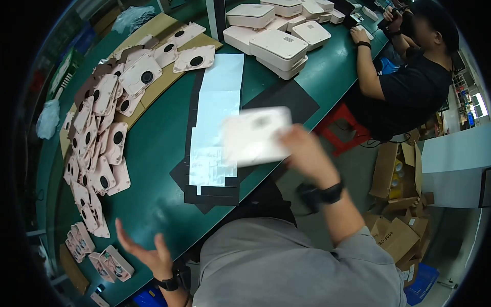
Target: The person peels a sticker from a sheet and applies it inside a pink speaker housing before connecting wires to the circuit board. They then fit a back panel onto the housing, press the pieces together, and repeat the entire process with another unit.
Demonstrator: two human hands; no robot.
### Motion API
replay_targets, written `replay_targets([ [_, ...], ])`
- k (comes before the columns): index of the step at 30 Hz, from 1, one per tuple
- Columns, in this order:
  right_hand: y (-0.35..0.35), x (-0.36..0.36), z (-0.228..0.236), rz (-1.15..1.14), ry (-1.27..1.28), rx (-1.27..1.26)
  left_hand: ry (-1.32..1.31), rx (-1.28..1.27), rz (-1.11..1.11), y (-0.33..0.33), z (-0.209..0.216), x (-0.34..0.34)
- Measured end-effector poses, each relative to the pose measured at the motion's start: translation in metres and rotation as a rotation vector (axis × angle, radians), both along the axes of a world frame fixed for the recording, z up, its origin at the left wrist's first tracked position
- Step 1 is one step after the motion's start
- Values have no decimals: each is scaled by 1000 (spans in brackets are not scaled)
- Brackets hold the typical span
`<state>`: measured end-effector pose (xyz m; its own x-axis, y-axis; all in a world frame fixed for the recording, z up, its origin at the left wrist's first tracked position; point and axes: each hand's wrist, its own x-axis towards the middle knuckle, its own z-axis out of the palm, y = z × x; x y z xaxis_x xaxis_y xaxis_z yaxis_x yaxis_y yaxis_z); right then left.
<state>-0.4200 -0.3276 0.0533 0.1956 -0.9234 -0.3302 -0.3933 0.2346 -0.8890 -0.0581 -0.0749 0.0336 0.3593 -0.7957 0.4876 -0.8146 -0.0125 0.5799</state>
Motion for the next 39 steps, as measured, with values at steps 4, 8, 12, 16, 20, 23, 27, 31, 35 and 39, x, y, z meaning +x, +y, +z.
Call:
replay_targets([
  [4, -80, -133, -27, -465, 121, -138, -278, 151, 616, 76, -22, 68],
  [8, -170, -218, -60, -699, 127, -48, -488, 555, 1170, 130, -9, 107],
  [12, -231, -251, -81, -471, -36, 86, -82, 487, 1099, 195, -47, 170],
  [16, -199, -133, -60, -629, -210, -89, 139, 203, 923, 215, -61, 170],
  [20, -66, 13, -23, 122, 80, -377, 211, 140, 869, 195, -65, 152],
  [23, 8, 95, -14, 511, 118, -484, 260, 162, 784, 154, -58, 127],
  [27, 57, 148, -28, 631, 321, -790, 277, 227, 609, 93, -35, 67],
  [31, 70, 152, -47, 564, 269, -843, 232, 265, 357, 39, -28, 28],
  [35, 69, 159, -43, 555, 291, -752, 253, 255, 201, 11, -23, 14],
  [39, 68, 157, -43, 577, 315, -701, 351, 223, 68, -3, -32, 14],
])
